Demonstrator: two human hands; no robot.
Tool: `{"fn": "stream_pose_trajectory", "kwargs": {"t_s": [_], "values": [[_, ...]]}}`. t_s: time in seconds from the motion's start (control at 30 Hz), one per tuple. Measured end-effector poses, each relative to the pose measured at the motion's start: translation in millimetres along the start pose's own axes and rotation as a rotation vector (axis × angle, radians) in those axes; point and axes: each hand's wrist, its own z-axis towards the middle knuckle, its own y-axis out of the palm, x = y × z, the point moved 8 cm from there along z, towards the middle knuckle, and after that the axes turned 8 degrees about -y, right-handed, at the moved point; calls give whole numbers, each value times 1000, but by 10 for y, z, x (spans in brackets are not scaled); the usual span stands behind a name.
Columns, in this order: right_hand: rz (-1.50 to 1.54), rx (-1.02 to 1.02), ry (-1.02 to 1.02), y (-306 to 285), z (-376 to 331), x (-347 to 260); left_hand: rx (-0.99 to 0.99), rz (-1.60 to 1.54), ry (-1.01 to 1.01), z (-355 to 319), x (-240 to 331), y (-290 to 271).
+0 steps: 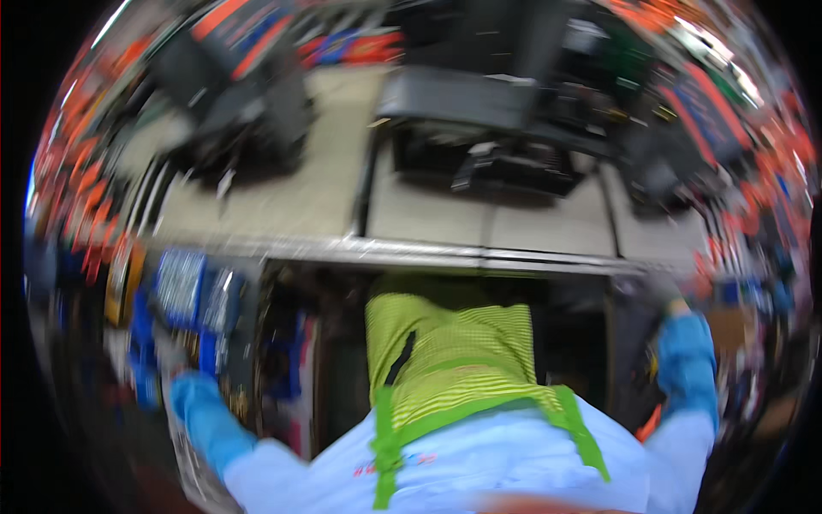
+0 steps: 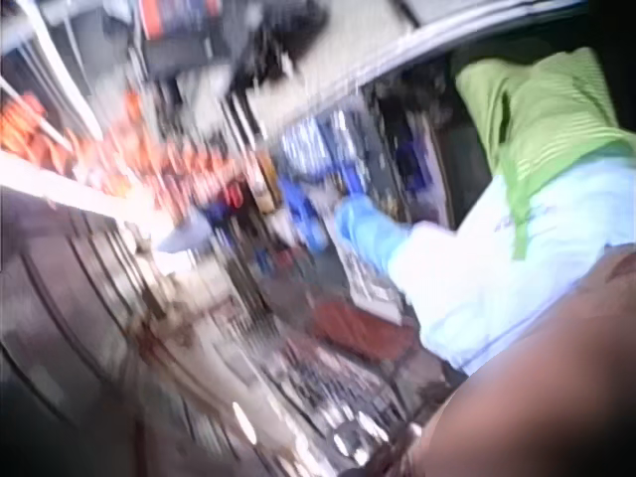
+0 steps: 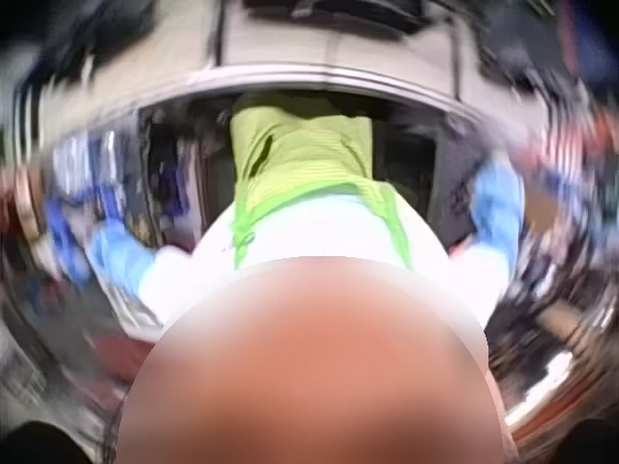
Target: The person assembles an electronic device on a workbench, using a pneumatic screwdriver to fasten screws and a wrench to tighten components. They handle various small parts from blue bins, connect wires, and manipulate the device's internal components throughout the process.
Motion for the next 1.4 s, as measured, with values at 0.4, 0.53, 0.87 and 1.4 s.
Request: {"fn": "stream_pose_trajectory", "kwargs": {"t_s": [0.4,0.53,0.87,1.4], "values": [[-328,460,-796,-1213,65,-2298,27,-609,183,-277,1731,-327],[-262,402,-1019,-1458,-668,-2941,-53,-893,208,-588,2328,-448],[903,1303,-1380,-2411,-1022,-3271,-432,-830,814,-929,3490,382],[-105,1033,-971,-1134,-168,-2030,-830,-1268,1574,-4226,6364,-534]]}}
